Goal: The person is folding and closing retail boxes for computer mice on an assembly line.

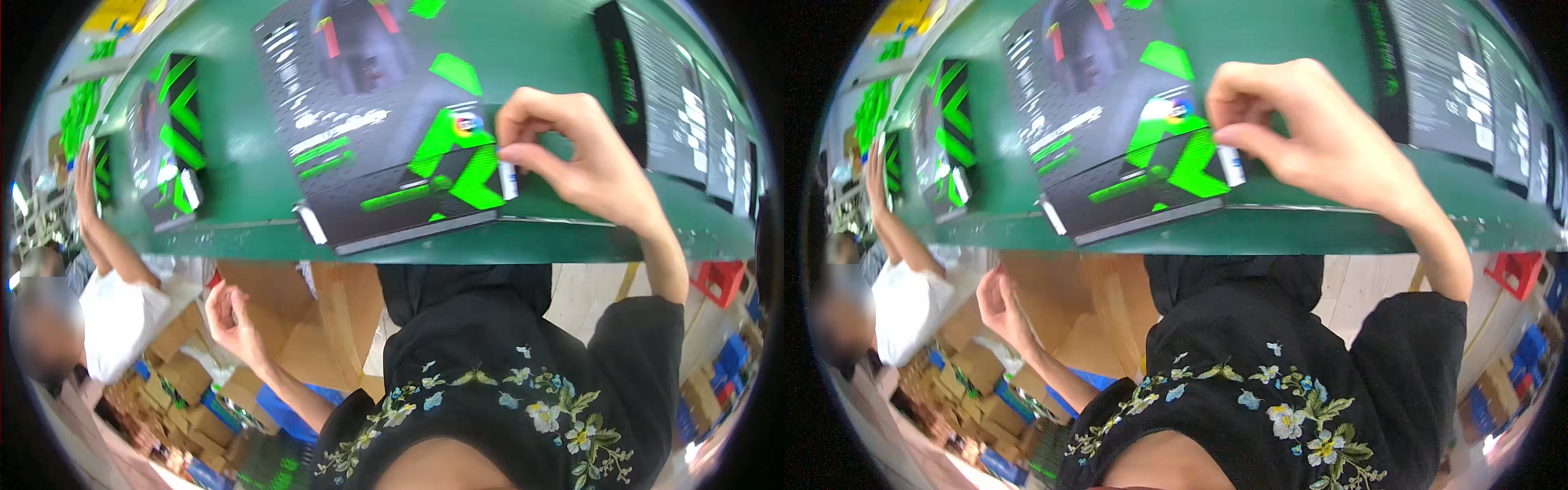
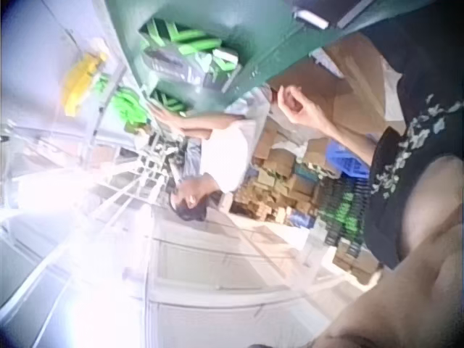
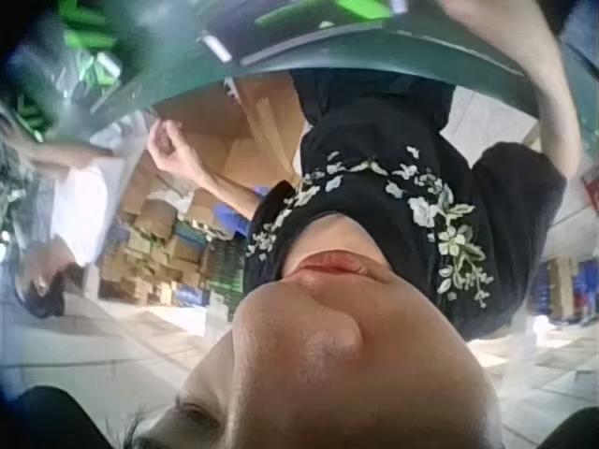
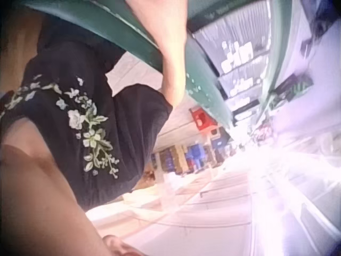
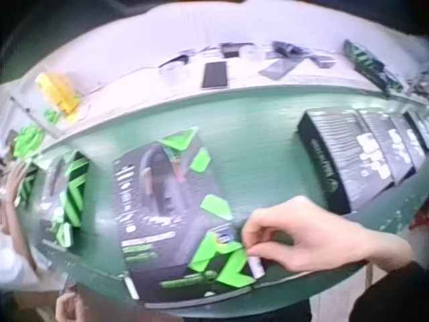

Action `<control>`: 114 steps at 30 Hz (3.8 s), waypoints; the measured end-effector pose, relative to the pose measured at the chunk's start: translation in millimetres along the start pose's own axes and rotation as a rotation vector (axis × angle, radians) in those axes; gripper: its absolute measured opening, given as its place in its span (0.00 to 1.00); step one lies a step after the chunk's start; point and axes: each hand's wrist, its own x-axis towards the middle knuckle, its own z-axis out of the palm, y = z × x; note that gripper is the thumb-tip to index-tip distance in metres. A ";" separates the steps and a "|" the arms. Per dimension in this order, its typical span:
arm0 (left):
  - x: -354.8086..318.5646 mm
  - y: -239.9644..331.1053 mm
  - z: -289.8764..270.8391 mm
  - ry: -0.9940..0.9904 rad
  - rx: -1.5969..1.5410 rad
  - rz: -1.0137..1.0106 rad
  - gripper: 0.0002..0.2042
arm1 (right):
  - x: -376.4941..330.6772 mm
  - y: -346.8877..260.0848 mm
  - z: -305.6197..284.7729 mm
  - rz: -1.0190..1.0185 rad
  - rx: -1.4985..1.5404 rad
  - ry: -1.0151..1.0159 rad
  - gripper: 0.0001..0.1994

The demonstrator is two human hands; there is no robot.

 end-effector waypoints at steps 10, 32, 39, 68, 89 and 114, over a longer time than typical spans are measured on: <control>31.4 103.6 86.2 -0.356 -0.007 0.471 0.13 | -21.5 -15.7 15.0 -0.109 -0.305 0.035 0.09; -73.2 -54.9 -48.2 0.350 0.580 -0.416 0.11 | -3.5 -27.0 243.5 -0.222 0.397 -0.325 0.15; -14.8 -0.4 -11.1 0.307 0.377 0.025 0.05 | -55.1 -34.1 65.5 -0.277 -0.109 -0.176 0.19; 53.6 184.5 108.5 -0.429 -1.325 0.363 0.30 | 6.0 -23.9 -51.1 -0.189 0.550 0.219 0.26; 48.5 174.5 117.5 -0.386 -0.960 0.772 0.14 | 9.8 -54.9 -68.6 -0.618 -0.050 -0.086 0.25; 4.0 202.6 163.3 -0.331 -1.133 0.465 0.21 | -37.2 -20.4 -44.3 -0.413 -0.167 0.333 0.23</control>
